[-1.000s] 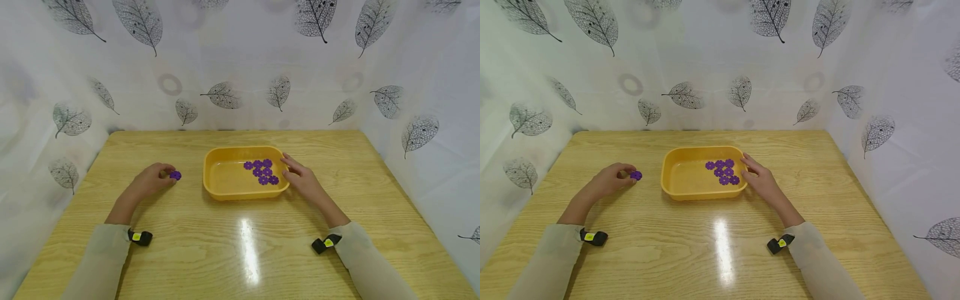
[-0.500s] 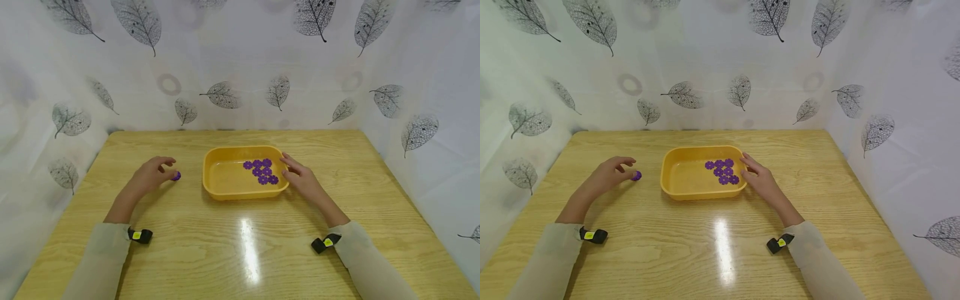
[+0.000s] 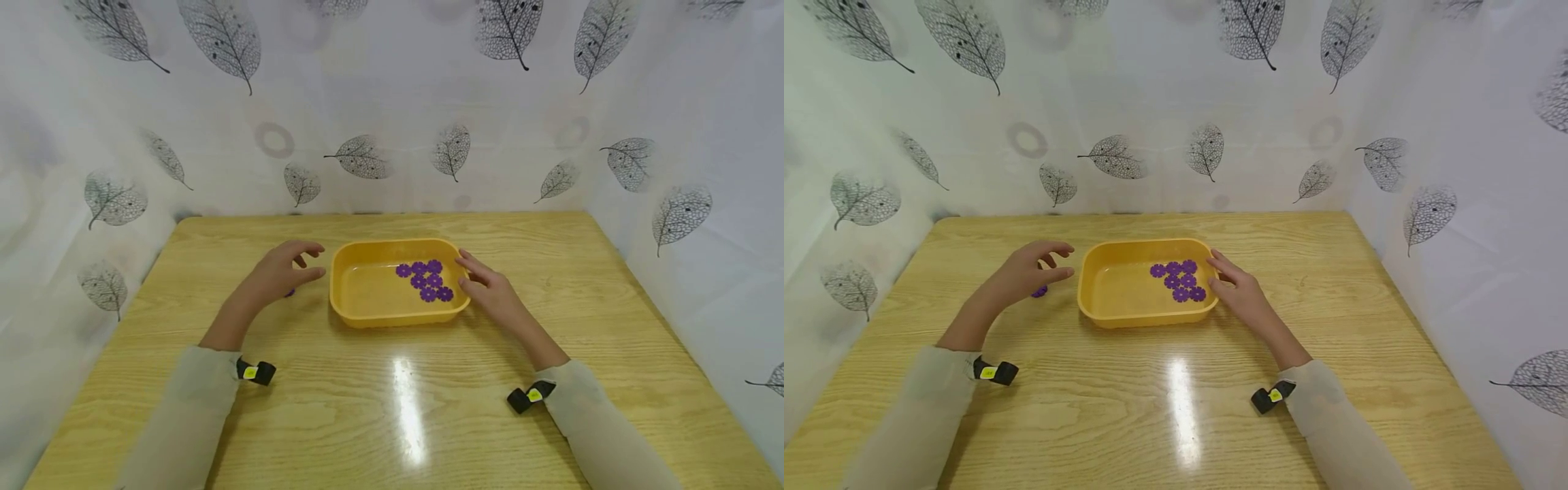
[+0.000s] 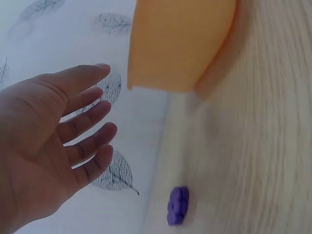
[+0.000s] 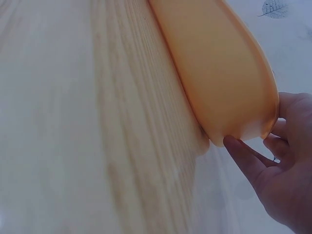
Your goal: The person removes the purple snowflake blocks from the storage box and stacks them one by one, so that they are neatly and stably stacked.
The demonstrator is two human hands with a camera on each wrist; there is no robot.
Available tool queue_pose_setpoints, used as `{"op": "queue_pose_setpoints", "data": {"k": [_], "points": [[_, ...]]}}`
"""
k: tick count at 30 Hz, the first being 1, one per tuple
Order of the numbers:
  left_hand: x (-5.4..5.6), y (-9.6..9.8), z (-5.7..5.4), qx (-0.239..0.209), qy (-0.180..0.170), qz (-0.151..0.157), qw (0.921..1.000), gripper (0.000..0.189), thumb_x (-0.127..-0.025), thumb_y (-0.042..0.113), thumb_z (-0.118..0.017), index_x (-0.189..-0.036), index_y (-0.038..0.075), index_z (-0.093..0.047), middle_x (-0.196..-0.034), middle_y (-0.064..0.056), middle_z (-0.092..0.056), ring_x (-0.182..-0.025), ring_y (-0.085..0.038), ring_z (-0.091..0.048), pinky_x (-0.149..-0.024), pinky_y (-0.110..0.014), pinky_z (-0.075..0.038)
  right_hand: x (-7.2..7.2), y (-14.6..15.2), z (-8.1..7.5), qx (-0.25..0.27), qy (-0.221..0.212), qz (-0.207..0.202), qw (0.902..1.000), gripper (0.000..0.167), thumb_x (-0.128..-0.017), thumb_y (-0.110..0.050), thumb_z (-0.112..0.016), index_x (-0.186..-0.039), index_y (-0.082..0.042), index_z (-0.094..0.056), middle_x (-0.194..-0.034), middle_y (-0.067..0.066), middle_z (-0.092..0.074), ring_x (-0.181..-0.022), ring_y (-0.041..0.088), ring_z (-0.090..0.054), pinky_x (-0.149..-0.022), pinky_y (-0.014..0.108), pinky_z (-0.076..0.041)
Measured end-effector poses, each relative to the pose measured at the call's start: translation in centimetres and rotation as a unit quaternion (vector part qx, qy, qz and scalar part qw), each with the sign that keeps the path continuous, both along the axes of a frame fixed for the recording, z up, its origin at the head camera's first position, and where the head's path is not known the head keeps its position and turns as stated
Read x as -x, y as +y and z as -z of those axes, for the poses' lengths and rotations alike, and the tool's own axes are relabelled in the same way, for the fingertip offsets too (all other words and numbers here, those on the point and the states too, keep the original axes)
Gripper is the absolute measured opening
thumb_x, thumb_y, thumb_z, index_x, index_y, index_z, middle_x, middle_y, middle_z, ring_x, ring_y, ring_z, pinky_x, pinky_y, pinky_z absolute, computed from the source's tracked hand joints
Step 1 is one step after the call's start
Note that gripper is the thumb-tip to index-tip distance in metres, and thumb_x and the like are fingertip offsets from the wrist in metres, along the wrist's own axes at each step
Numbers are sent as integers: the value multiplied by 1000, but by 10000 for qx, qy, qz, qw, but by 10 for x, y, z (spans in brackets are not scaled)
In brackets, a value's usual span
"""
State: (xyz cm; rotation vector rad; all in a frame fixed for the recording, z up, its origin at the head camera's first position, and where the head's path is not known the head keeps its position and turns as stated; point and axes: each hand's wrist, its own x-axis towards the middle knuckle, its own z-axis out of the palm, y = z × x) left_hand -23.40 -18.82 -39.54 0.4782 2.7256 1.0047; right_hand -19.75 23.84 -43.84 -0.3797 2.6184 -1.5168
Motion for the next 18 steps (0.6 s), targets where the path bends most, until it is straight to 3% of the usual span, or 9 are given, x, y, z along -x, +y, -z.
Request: {"op": "queue_pose_setpoints", "data": {"k": [8, 18], "points": [[6, 37, -5, -65, 336, 478, 9983, 51, -97, 39, -68, -140, 13, -58, -134, -9, -61, -105, -26, -56, -88, -43, -50, 0, 0, 0, -39, 6, -18, 10000, 54, -104, -31, -56, -153, -12, -45, -166, -5, -28, -152, 27, -29, -118, 47, -33], [18, 85, -2, 105, 246, 788, 9965, 48, -96, 35, -70, -136, 12, -61, -131, -6, -62, -103, -23, -56, -89, -40, -50, -1, -1, -1, -32, -31, 21, 10000, 53, -104, -31, -56, -153, -14, -45, -165, -7, -28, -152, 26, -30, -118, 46, -33]]}}
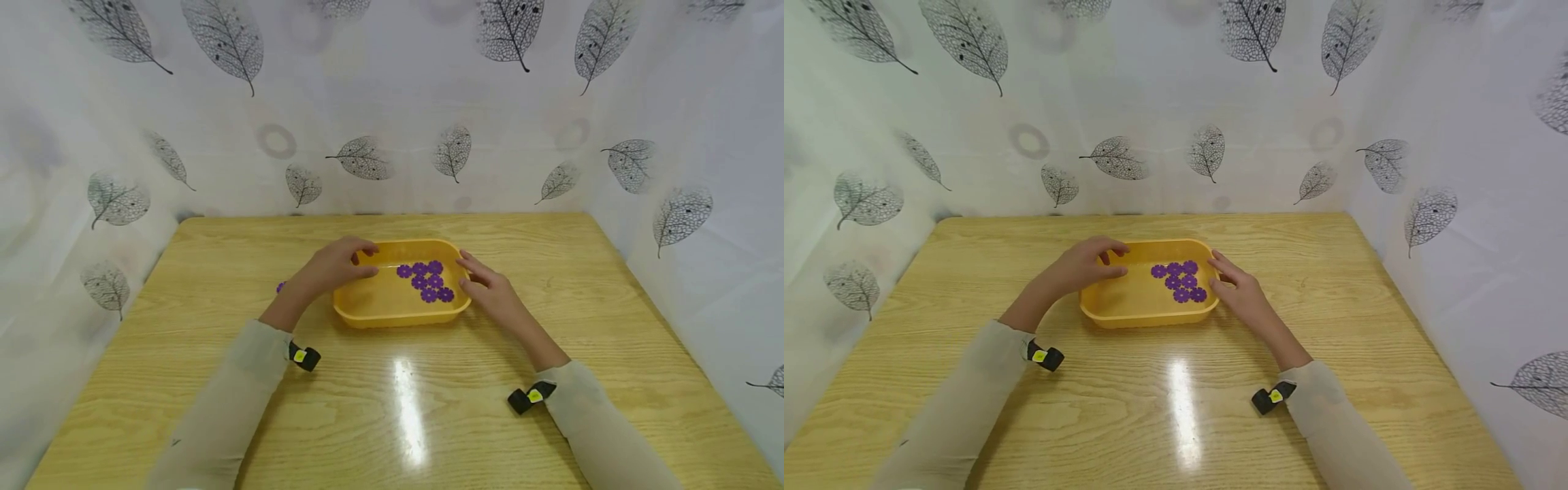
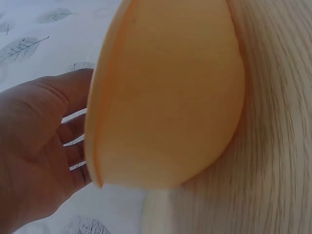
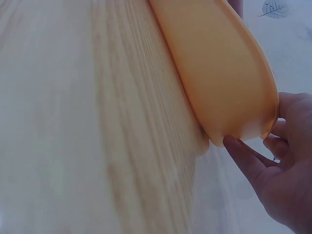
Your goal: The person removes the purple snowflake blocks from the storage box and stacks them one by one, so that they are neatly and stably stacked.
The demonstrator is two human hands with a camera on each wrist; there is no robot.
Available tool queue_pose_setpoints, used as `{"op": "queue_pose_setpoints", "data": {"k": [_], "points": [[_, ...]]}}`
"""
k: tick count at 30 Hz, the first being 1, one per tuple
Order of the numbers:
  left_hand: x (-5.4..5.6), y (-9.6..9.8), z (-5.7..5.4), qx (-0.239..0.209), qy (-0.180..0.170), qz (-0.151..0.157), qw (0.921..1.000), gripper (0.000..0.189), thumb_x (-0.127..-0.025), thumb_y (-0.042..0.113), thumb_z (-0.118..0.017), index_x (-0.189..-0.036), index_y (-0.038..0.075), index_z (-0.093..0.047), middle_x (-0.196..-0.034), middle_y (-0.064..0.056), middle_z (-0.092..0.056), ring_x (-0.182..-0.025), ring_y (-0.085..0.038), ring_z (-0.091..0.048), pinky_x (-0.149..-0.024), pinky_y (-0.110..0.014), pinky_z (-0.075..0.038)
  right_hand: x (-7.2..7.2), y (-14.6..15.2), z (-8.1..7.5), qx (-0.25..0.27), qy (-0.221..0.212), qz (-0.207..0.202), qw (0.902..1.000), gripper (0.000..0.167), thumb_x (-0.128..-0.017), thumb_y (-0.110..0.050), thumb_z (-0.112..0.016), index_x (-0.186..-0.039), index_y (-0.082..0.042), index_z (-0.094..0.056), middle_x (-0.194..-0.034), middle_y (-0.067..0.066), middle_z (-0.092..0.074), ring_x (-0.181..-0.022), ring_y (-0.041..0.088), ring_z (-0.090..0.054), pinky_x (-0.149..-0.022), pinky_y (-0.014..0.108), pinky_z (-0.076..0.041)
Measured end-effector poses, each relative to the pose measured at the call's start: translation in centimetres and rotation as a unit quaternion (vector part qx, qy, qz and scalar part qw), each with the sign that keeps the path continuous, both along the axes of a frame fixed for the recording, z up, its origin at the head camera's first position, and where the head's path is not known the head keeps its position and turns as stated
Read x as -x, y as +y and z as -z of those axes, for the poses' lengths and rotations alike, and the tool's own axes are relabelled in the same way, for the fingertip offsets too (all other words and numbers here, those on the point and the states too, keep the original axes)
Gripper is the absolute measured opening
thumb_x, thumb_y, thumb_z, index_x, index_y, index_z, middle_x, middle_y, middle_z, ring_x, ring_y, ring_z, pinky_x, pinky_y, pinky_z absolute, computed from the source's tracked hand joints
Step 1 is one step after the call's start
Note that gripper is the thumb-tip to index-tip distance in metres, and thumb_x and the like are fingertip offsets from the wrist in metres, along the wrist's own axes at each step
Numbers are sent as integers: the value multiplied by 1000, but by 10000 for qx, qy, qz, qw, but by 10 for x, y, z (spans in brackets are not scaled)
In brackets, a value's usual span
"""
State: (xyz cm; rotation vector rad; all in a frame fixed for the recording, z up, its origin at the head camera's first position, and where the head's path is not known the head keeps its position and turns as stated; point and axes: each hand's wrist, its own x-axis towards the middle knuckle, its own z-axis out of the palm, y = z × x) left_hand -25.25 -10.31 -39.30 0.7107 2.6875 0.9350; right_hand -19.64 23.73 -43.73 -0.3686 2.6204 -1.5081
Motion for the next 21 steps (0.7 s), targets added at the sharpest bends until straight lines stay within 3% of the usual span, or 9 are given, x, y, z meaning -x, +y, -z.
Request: {"op": "queue_pose_setpoints", "data": {"k": [12, 21], "points": [[13, 43, 11, 273, -151, 466, 9984, 46, -95, 33, -71, -136, 14, -61, -130, -6, -62, -118, -23, -57, -104, -41, -47, 1, 1, 3, 41, 116, -70, 9999, 53, -104, -30, -56, -152, -11, -46, -166, -4, -29, -151, 29, -31, -118, 47, -33], [19, 58, 17, 642, -267, 368, 9969, 45, -96, 36, -70, -137, 18, -61, -130, 0, -62, -120, -20, -57, -106, -40, -46, 1, 0, 2, 26, 61, -23, 10000, 52, -104, -28, -56, -152, -12, -46, -166, -5, -28, -151, 28, -31, -118, 47, -34]]}}
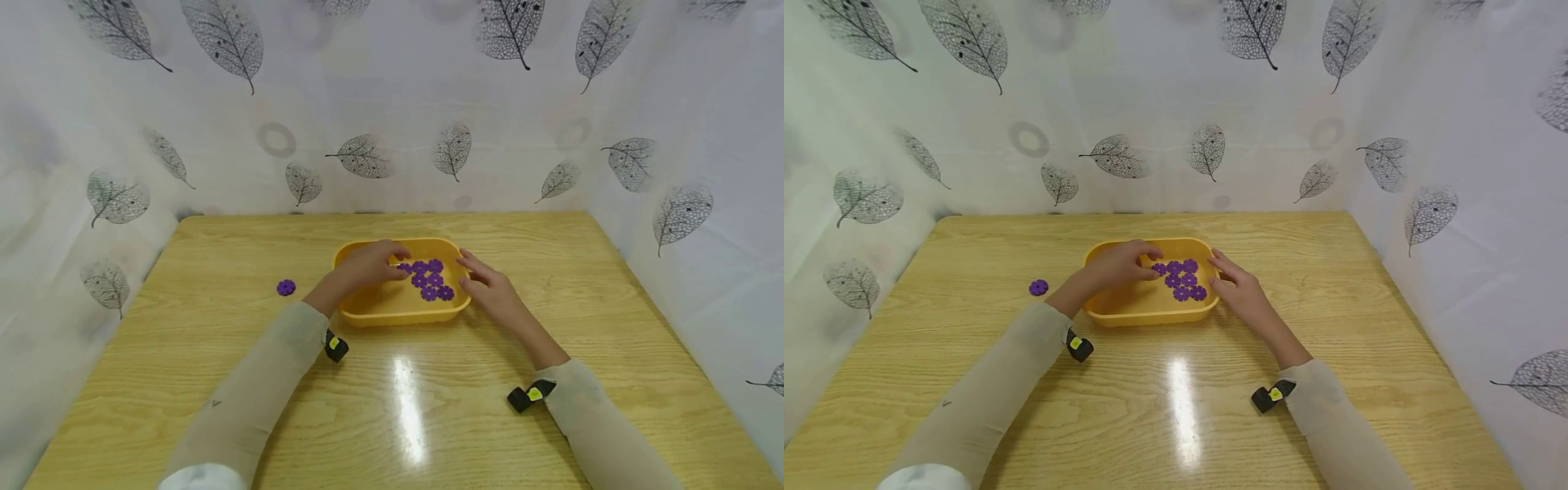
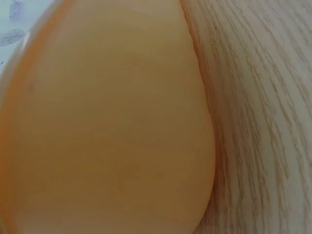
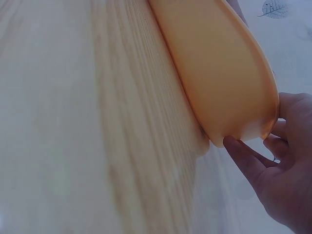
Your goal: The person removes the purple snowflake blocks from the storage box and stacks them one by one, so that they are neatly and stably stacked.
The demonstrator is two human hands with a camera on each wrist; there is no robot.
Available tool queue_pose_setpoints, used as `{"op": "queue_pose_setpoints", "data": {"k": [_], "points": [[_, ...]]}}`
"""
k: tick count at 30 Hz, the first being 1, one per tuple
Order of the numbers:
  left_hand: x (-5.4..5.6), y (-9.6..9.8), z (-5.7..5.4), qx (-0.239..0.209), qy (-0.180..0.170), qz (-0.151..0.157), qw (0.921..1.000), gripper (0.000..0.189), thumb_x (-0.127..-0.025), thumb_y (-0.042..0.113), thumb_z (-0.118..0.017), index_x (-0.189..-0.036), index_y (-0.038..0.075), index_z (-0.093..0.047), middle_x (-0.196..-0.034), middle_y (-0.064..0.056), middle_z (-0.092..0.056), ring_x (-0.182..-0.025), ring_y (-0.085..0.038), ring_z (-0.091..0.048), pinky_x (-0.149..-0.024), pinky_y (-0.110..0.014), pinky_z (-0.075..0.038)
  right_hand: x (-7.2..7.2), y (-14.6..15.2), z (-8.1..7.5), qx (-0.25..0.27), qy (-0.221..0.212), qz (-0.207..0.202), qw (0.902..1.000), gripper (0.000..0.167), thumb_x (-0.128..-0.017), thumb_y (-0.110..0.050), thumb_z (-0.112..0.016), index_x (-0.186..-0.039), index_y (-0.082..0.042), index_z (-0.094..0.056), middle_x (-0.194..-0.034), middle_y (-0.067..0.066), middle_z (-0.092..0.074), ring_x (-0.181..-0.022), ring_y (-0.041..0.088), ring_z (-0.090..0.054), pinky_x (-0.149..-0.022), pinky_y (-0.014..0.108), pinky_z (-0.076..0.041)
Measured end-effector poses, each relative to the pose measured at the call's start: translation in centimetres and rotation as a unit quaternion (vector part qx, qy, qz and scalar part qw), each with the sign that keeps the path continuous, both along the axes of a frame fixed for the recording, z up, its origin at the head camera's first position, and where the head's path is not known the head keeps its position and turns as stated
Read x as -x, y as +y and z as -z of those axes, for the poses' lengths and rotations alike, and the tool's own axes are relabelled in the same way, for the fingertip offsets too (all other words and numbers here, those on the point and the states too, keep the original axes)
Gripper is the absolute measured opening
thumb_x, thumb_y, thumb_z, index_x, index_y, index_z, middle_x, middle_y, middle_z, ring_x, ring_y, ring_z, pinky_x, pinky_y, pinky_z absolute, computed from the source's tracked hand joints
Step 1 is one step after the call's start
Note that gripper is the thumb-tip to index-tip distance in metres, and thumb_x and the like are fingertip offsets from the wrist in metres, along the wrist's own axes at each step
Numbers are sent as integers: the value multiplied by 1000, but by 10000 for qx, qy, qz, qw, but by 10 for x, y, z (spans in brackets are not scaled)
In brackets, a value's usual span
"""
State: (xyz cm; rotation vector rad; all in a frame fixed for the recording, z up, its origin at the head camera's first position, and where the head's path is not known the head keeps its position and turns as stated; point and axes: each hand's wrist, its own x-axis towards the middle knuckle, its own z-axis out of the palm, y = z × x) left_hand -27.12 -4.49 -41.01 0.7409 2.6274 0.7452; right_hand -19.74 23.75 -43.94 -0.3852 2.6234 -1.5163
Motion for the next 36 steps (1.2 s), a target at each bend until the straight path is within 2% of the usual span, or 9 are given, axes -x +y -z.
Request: {"op": "queue_pose_setpoints", "data": {"k": [8, 14, 20, 27, 32, 36], "points": [[10, 4, 5, 137, -322, -76, 9994, 42, -97, 31, -68, -136, 17, -62, -136, 1, -63, -127, -20, -56, -112, -42, -41, 0, -1, -2, 62, -83, 34, 9999, 51, -104, -27, -56, -152, -12, -46, -166, -6, -28, -151, 27, -31, -118, 48, -34], [16, 6, 13, 223, -225, 153, 9994, 40, -98, 28, -67, -137, 18, -62, -139, 1, -62, -131, -19, -54, -114, -40, -40, 1, 0, -2, 94, -71, 18, 9999, 52, -104, -29, -57, -152, -13, -46, -165, -7, -28, -152, 25, -30, -119, 47, -33], [12, 3, 16, 147, -224, 293, 9992, 39, -98, 22, -67, -136, 16, -63, -138, -2, -62, -133, -21, -54, -115, -41, -39, 0, 0, -2, 161, -62, -68, 9998, 52, -104, -26, -56, -152, -11, -45, -166, -4, -26, -153, 27, -27, -119, 47, -32], [10, 1, 19, -6, -348, 314, 9989, 38, -97, 18, -68, -135, 12, -64, -136, -4, -63, -128, -21, -57, -113, -38, -42, 0, -1, -2, 90, -145, -19, 9999, 52, -104, -29, -56, -152, -13, -46, -166, -6, -25, -149, 32, -35, -117, 49, -35], [11, 1, 20, -75, -346, 351, 9988, 38, -96, 17, -70, -132, 10, -65, -133, -5, -65, -126, -22, -58, -112, -38, -43, 1, -2, -3, 54, -127, 9, 9999, 52, -104, -28, -55, -152, -12, -46, -166, -6, -26, -151, 28, -31, -119, 48, -33], [12, 1, 21, -27, -358, 417, 9985, 35, -95, 18, -71, -129, 9, -67, -130, -5, -66, -123, -22, -59, -110, -37, -44, 1, -3, -3, 25, -152, 12, 9999, 51, -105, -21, -54, -152, -7, -43, -167, -1, -24, -153, 28, -26, -119, 48, -31]]}}
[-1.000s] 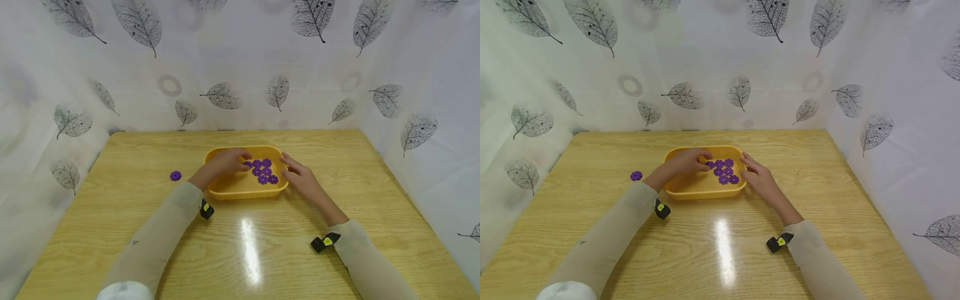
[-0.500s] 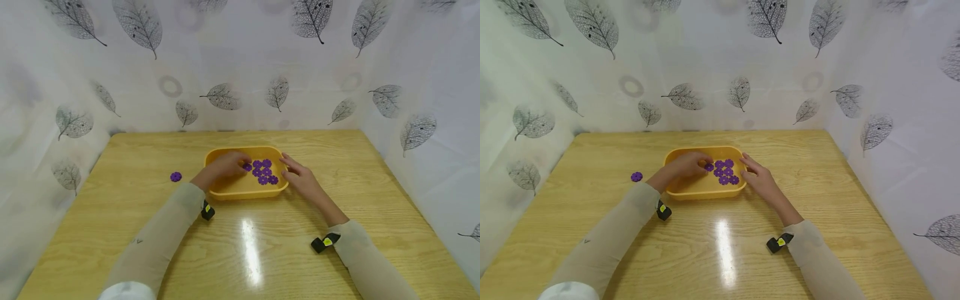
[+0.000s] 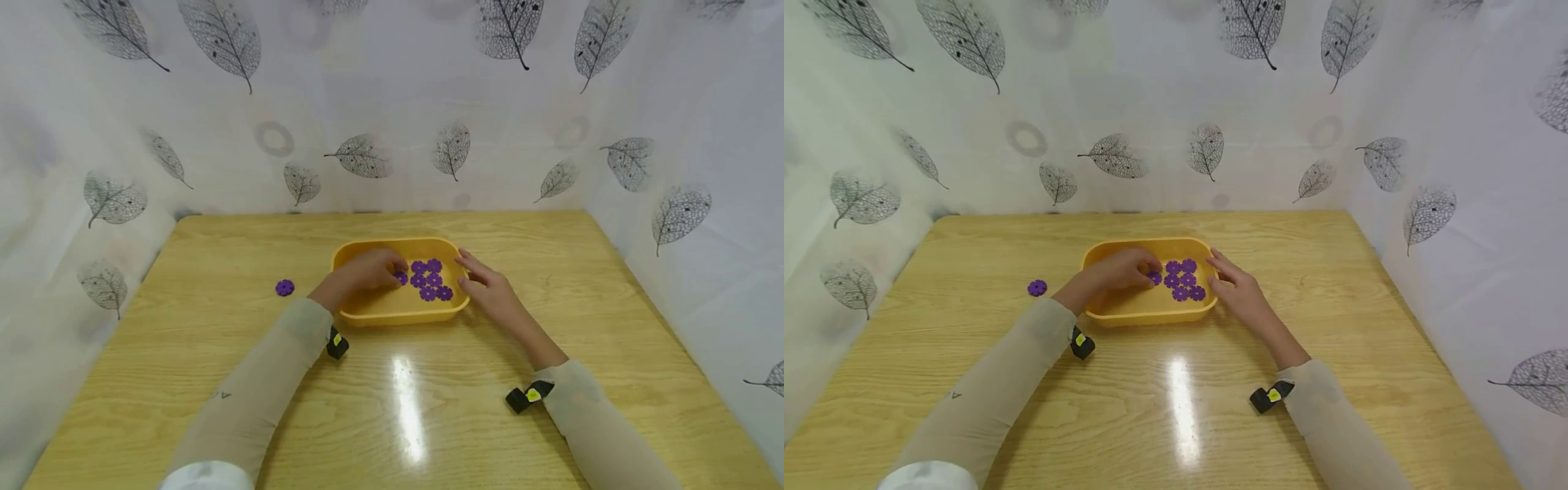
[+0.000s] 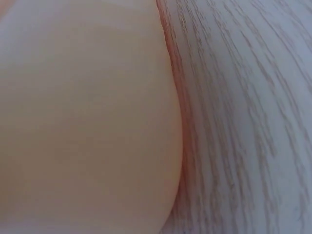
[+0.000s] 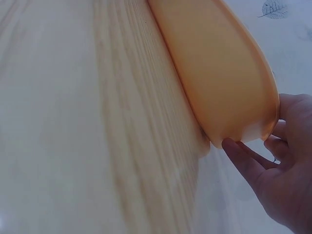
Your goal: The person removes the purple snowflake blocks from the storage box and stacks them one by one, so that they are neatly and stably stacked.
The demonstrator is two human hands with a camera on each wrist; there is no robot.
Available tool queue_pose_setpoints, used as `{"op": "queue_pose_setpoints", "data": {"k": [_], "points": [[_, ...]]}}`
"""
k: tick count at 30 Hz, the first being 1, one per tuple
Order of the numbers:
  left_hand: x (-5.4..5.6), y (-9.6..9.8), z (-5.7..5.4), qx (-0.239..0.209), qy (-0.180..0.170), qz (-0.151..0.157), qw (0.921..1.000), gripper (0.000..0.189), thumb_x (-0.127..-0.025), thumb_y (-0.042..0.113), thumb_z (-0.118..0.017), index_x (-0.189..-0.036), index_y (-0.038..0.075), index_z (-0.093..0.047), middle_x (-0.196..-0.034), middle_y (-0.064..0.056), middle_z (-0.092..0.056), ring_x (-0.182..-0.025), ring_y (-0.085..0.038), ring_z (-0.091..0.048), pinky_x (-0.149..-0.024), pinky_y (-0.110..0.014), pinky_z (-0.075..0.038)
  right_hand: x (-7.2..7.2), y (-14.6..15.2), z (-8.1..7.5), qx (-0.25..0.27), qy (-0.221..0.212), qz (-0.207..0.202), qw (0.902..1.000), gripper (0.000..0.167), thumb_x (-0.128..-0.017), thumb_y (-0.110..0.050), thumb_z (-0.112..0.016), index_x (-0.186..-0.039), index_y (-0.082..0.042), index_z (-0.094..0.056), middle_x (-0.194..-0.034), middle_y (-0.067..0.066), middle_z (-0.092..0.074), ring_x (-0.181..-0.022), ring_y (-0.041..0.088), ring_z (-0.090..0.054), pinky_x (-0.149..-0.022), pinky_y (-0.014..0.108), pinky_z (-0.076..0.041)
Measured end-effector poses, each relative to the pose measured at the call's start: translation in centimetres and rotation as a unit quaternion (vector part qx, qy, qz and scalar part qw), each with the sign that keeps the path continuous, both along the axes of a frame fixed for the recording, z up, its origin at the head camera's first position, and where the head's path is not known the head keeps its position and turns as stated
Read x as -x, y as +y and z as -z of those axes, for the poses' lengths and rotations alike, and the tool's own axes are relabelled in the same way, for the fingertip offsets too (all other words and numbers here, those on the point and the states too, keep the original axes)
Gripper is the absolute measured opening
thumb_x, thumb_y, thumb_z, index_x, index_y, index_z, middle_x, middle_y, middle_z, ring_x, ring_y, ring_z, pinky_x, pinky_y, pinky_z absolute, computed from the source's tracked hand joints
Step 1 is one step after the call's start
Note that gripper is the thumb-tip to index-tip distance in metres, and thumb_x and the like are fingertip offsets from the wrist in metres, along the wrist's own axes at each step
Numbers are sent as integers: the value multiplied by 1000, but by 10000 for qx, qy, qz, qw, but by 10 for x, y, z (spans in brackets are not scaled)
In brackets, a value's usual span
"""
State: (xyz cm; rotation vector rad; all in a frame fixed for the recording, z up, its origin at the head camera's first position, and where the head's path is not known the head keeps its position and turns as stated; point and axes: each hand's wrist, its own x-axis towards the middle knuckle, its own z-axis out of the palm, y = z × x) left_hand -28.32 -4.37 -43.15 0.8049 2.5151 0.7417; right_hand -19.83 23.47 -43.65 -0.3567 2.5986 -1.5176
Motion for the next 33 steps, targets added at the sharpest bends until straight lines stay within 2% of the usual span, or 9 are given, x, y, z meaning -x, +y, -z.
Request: {"op": "queue_pose_setpoints", "data": {"k": [5, 11, 15, 26, 33], "points": [[0, 0, -1, 120, -71, 65, 9999, 35, -96, 22, -70, -129, 10, -68, -130, -5, -66, -124, -23, -58, -111, -37, -43, 1, 0, 1, 74, -34, 65, 9999, 50, -104, -16, -54, -151, -4, -44, -167, 3, -25, -154, 29, -24, -119, 50, -30], [-3, 0, -7, 89, -306, -29, 9995, 35, -95, 23, -72, -126, 9, -69, -127, -6, -67, -121, -23, -60, -109, -39, -45, 0, 0, 1, 36, 20, 70, 10000, 50, -104, -26, -56, -151, -12, -47, -166, -7, -27, -153, 23, -28, -119, 47, -33], [-4, 1, -8, 145, -394, -59, 9991, 31, -94, 24, -73, -122, 10, -69, -121, -4, -68, -115, -21, -61, -106, -38, -47, 0, 1, 2, 123, 53, -7, 9999, 51, -104, -26, -56, -152, -13, -46, -166, -7, -27, -154, 22, -25, -119, 48, -32], [-2, 2, -2, 38, -260, 118, 9996, 30, -94, 24, -72, -122, 13, -65, -120, -2, -65, -112, -20, -58, -106, -37, -46, -1, 1, 1, 23, -10, 60, 10000, 51, -104, -25, -56, -152, -12, -46, -166, -6, -26, -153, 23, -26, -119, 47, -32], [-1, 0, -1, 120, -380, -115, 9991, 38, -94, 31, -73, -128, 17, -64, -122, -3, -66, -112, -21, -59, -104, -38, -48, 1, 2, 5, 126, 89, -2, 9999, 51, -104, -27, -57, -151, -12, -47, -165, -6, -28, -153, 22, -26, -119, 47, -32]]}}
